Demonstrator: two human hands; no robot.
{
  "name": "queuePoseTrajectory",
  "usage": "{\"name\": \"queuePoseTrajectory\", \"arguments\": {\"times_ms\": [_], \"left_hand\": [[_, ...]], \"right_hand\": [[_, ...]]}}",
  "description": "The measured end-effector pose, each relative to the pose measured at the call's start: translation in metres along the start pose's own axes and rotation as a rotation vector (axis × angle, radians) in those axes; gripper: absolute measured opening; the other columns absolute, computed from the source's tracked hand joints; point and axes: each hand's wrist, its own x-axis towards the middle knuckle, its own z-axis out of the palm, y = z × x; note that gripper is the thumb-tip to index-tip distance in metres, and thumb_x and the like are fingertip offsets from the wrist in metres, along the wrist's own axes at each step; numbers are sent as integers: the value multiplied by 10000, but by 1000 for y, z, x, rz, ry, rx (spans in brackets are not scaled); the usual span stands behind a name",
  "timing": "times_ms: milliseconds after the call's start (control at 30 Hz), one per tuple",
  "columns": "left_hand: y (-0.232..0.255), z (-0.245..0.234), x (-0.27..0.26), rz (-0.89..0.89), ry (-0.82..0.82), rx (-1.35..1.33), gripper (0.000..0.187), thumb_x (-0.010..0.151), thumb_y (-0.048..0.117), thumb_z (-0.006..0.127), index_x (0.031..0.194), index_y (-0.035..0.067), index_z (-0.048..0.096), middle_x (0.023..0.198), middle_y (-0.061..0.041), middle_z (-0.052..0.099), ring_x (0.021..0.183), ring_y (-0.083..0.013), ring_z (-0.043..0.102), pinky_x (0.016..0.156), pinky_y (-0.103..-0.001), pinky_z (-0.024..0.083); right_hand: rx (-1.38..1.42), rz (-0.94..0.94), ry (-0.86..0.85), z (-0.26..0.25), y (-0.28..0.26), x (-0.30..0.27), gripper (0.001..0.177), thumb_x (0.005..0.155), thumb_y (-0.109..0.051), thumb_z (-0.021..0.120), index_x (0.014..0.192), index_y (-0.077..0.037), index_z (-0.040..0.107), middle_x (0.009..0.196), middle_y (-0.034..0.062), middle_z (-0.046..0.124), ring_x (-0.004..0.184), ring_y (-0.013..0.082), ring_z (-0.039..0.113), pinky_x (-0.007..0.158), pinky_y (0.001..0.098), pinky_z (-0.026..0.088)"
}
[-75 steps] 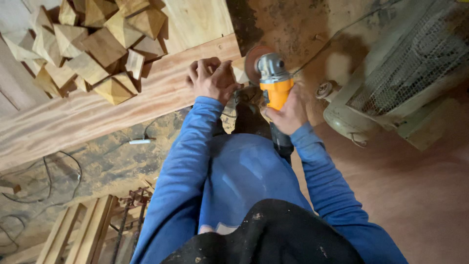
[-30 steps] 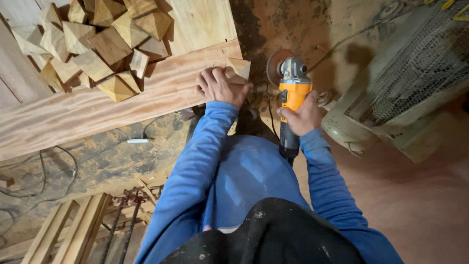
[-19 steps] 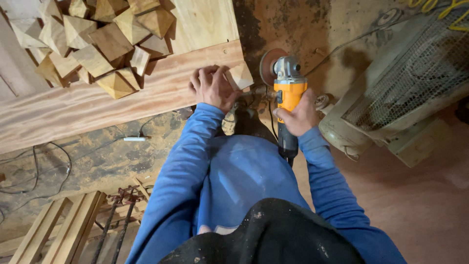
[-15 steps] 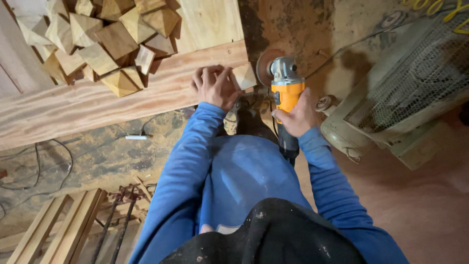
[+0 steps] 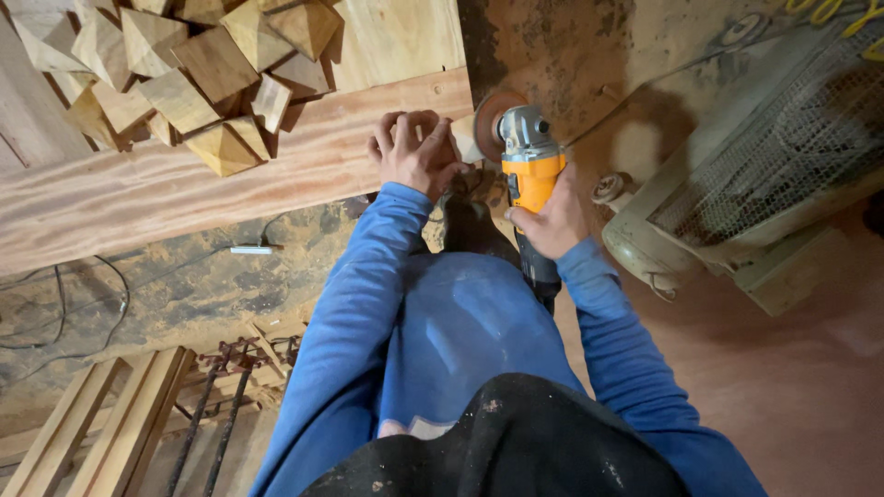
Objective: The person uses an angle grinder with a sanding disc to smooth the edges of small wooden blocks. They repeatedly pick up a block, sand it, and place it back on a pile on the workbench.
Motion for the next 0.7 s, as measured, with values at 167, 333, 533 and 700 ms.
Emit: {"name": "queuePoseTrajectory", "arguments": {"times_ms": [167,333,533,700], "left_hand": [[-2,1,1,13,16,-8,734,615,526,930,1272,268,728,1322,-91,534,1294,-394,401,1044,-596,303],[-2,3,-1,3,5,-14,757,601,516,933,1289,276,727,1322,-76,549,1297,-391,410,1050,-586,313],[-2,5,0,17,43,-1,758,598,526,934,1282,277,720,1327,-124,534,1281,-404,399,1034,-586,308],[1,3,0,9,7,7,742,621,518,938,1289,275,726,1302,-51,563,1284,-370,413,1038,-583,310]], "right_hand": [[-48,-39,20,1,3,-2,825,723,-164,842,1350,105,378,1165,241,640,1072,357,667,944,426,529],[-265,89,72,-3,5,-2,721,683,-229,882,1198,73,478,1068,254,645,1000,393,659,891,457,530],[-253,230,115,-10,9,-6,735,674,-264,864,1190,80,471,1072,248,646,970,401,662,864,457,536],[-134,-66,94,0,20,-5,938,739,-248,860,1360,173,297,1140,258,639,1030,395,667,914,448,538]]}}
